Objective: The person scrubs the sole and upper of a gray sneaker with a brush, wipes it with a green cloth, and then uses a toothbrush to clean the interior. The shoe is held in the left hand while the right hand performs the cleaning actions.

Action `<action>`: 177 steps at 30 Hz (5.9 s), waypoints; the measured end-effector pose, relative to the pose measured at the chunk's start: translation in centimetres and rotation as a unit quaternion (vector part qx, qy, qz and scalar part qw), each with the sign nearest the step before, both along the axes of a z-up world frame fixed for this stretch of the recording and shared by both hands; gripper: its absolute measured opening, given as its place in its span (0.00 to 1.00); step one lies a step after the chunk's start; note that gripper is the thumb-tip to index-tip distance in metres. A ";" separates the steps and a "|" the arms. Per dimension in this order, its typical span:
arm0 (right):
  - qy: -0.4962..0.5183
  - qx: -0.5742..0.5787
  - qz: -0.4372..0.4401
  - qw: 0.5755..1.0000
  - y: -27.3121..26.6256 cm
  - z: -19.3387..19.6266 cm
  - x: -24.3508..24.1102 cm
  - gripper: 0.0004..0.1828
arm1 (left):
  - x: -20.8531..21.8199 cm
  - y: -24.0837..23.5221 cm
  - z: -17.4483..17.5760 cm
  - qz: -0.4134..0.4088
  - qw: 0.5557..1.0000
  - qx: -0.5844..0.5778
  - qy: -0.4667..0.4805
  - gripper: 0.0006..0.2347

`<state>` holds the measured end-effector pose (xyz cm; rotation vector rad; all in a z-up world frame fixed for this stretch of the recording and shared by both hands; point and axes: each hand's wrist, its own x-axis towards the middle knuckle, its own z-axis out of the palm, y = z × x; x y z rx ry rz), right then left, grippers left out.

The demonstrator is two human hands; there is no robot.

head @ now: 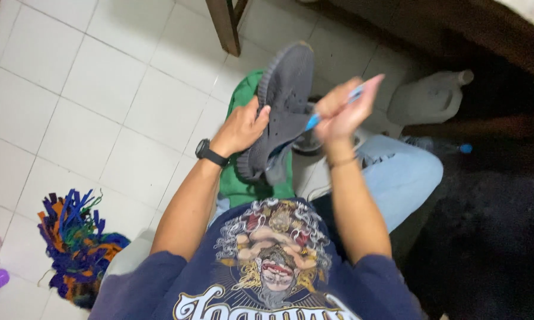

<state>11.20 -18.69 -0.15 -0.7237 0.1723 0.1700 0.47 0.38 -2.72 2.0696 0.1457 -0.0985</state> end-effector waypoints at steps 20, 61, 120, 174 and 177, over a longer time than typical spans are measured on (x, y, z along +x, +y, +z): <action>0.030 0.017 0.062 0.997 4.0 4.0 -2.9 0.35 | 0.0 2.7 -13.3 0.004 0.989 -0.132 -0.061 0.18; -0.432 0.026 -0.019 0.901 -4.9 9.6 -10.6 0.14 | -1.0 -9.3 8.0 0.261 0.665 -0.699 -0.012 0.27; -0.435 -0.007 -0.059 0.898 -12.2 23.6 1.4 0.16 | 4.3 -7.4 15.4 0.290 0.547 -0.784 -0.050 0.22; -0.609 -0.210 0.226 0.731 -9.7 19.4 -12.8 0.28 | -2.0 -6.2 6.4 0.100 0.591 -0.800 -0.017 0.24; -0.594 -0.242 0.155 0.751 -8.4 18.0 -11.8 0.31 | -2.9 -8.7 9.5 -0.057 0.620 -0.782 0.020 0.24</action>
